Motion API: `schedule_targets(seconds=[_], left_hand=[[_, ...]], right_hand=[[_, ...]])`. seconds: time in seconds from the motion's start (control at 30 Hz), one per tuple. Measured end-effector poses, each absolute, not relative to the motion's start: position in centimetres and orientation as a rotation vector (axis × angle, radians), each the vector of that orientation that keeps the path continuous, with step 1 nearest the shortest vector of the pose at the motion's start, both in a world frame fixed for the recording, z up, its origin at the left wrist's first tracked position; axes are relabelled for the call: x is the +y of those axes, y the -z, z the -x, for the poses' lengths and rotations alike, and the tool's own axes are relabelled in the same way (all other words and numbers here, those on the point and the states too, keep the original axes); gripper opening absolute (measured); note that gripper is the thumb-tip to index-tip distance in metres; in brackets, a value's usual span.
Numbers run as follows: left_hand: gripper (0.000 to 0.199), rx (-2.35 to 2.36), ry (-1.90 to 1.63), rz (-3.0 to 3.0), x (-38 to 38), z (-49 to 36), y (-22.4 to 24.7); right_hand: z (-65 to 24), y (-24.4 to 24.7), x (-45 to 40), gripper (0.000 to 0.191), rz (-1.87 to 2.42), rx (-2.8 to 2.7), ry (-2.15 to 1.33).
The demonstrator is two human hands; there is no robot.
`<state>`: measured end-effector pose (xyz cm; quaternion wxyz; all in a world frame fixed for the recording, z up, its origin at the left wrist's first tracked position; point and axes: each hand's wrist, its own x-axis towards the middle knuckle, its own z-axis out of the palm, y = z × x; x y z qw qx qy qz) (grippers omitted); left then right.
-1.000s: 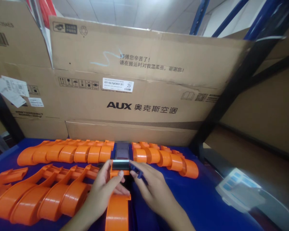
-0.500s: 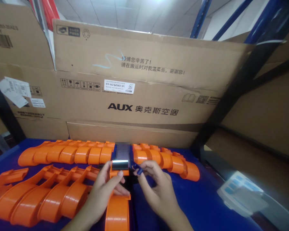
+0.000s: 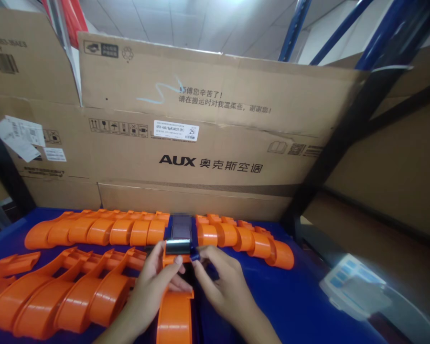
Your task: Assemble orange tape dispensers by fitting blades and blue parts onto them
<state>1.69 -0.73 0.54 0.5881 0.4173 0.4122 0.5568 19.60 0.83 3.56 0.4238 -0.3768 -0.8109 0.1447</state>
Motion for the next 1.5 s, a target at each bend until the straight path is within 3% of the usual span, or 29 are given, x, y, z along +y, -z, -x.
schedule_targets(seconds=[0.6,0.9,1.0,1.1,1.23,1.4,1.5], left_hand=[[0.041,0.972,-1.306,-0.961,-0.7,-2.0,-0.1],[0.045,0.815,-1.279,-0.802,-0.5,-1.8,-0.4],[0.069,0.701,-1.164,-0.76,-0.3,-1.6,-0.4],[0.095,0.613,-1.059,-0.805,-0.7,-1.4,-0.7],[0.084,0.594,-1.006,-0.848,-2.1,-1.5,-1.6],[0.075,0.485,-1.04,-0.84,-2.6,-1.6,-2.5],[0.056,0.586,-1.1,-0.875,-2.1,-1.6,-2.6]], right_hand=[[-19.6,-3.2,1.3,0.017,0.864,-2.145,-0.226],[-20.2,-4.6,0.4,0.016,0.85,-1.975,-0.511],[-20.2,-4.7,0.5,0.014,0.847,-1.793,-0.78],[-19.8,-4.5,0.5,0.033,0.775,-1.669,-1.187],[-19.6,-4.5,0.4,0.049,0.62,-1.607,-1.509],[-19.8,-4.7,0.6,0.041,0.754,-1.6,-1.224],[-19.3,-4.5,0.5,0.033,0.806,-1.618,-1.169]])
